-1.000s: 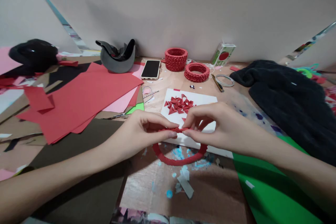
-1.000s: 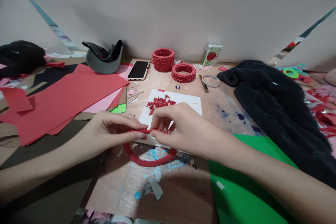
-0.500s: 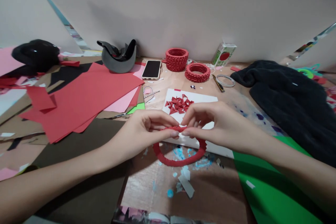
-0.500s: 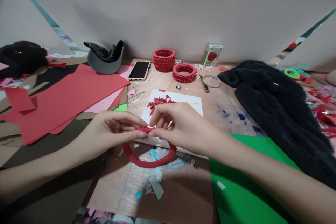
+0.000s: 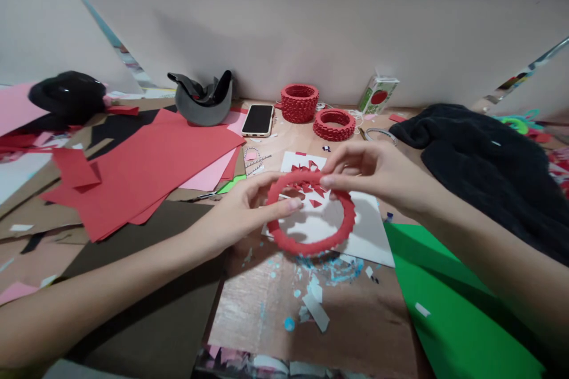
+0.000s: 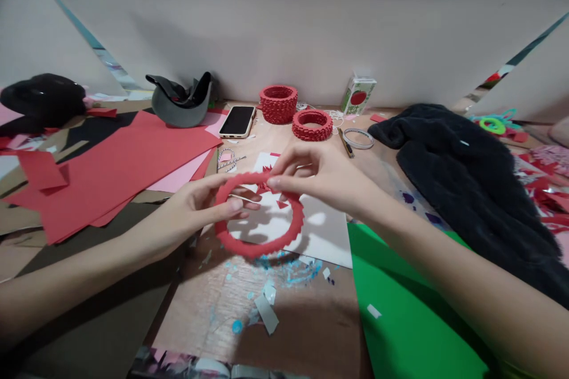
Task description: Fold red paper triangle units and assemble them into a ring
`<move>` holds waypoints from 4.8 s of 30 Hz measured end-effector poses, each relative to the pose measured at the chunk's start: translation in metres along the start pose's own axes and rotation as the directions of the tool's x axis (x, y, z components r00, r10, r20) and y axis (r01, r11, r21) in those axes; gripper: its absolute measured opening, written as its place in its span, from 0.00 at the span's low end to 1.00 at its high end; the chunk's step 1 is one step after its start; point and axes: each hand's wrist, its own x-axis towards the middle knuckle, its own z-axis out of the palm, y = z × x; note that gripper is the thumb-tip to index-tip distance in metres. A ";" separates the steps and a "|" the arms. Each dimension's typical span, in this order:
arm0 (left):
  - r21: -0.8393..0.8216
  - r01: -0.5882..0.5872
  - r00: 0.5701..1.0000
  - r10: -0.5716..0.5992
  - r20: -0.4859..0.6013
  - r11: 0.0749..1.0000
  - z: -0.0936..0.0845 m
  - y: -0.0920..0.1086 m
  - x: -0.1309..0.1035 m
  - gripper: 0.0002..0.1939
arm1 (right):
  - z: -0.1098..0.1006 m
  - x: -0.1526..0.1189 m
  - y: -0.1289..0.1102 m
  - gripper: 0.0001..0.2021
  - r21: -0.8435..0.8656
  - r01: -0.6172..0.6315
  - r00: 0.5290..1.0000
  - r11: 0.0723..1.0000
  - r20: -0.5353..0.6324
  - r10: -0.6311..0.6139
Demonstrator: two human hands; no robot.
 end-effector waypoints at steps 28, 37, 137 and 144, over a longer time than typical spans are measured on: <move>-0.167 0.117 0.988 -0.131 -0.077 0.979 -0.003 -0.002 0.004 0.08 | 0.030 -0.001 0.022 0.13 0.313 -0.138 0.990 0.940 0.022 0.138; -0.153 0.119 0.989 -0.131 -0.071 0.981 -0.003 0.000 0.005 0.07 | 0.035 -0.001 0.028 0.14 0.353 -0.154 0.987 0.923 0.023 0.156; 0.196 0.038 0.990 -0.064 0.125 0.980 -0.013 -0.022 0.012 0.10 | -0.123 0.176 0.125 0.14 -0.585 -0.404 0.805 0.703 -0.593 -0.031; 0.192 0.038 0.991 -0.062 0.120 0.981 -0.012 -0.023 0.013 0.10 | -0.126 0.170 0.118 0.08 -0.597 -0.342 0.792 0.726 -0.599 -0.120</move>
